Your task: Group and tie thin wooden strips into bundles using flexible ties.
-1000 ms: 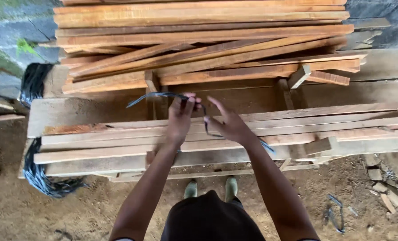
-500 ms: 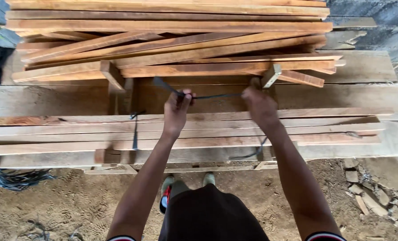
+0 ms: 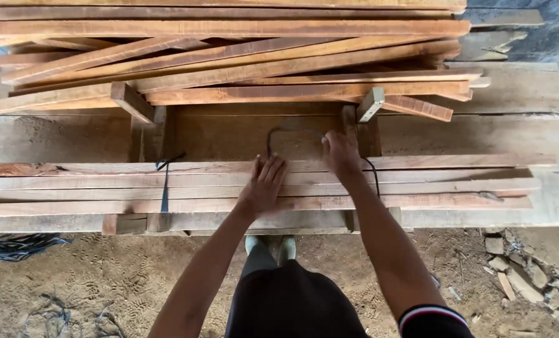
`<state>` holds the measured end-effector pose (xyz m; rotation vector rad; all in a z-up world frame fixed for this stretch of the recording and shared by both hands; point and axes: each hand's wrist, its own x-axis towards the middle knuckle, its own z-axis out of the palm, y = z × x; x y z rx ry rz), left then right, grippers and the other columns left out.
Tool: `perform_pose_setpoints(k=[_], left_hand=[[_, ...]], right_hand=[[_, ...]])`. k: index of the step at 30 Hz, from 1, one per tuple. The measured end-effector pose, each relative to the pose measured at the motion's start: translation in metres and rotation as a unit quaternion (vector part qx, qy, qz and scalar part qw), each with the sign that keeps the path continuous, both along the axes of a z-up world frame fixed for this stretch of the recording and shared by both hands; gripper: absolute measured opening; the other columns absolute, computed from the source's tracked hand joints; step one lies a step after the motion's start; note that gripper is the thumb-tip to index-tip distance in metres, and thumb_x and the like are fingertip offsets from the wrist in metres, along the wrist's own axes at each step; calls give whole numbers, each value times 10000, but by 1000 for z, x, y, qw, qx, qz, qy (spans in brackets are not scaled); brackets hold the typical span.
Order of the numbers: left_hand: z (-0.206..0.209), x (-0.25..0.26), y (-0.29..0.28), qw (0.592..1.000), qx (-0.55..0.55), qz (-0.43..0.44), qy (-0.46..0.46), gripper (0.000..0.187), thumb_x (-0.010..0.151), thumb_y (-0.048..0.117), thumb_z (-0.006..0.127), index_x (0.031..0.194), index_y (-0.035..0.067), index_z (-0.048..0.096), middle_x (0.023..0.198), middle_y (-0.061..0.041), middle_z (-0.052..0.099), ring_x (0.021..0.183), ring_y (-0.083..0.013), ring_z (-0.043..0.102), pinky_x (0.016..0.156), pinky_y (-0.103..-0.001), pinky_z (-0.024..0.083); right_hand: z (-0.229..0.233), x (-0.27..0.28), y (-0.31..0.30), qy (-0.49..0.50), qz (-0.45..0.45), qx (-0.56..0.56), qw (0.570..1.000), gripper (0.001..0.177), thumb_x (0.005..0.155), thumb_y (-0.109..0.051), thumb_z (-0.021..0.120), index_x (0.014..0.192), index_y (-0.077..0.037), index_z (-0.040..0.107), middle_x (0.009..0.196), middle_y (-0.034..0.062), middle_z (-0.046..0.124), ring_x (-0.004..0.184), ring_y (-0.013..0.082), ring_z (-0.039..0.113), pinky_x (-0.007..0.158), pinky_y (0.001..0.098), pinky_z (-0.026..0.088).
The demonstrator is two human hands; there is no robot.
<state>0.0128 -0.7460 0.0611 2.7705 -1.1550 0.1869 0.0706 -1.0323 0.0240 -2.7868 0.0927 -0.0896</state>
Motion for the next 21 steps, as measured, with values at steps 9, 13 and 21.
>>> perform_pose_setpoints(k=[9, 13, 21], left_hand=[[42, -6, -8, 996, 76, -45, -18, 1367, 490, 863, 737, 1536, 61, 375, 1646, -201, 291, 1554, -380, 226, 1264, -664, 119], [20, -3, -7, 998, 53, -45, 0, 1312, 513, 748, 788, 1544, 61, 357, 1609, -198, 344, 1534, -376, 279, 1259, -655, 146], [19, -1, -9, 999, 16, -44, -7, 1308, 455, 707, 837, 1514, 74, 403, 1517, -165, 431, 1478, -344, 364, 1226, -576, 243]], right_hand=[[35, -2, 12, 146, -31, -48, 988, 349, 1082, -454, 301, 1153, -180, 506, 952, 204, 742, 970, 445, 747, 896, 569, 542], [-2, 0, 6, 155, -46, -58, 985, 353, 1063, -429, 303, 1165, -174, 524, 949, 181, 746, 966, 435, 753, 863, 555, 559], [13, -10, 12, 124, -60, -63, 988, 364, 1055, -399, 348, 1155, -132, 574, 925, 209, 749, 966, 470, 744, 887, 565, 544]])
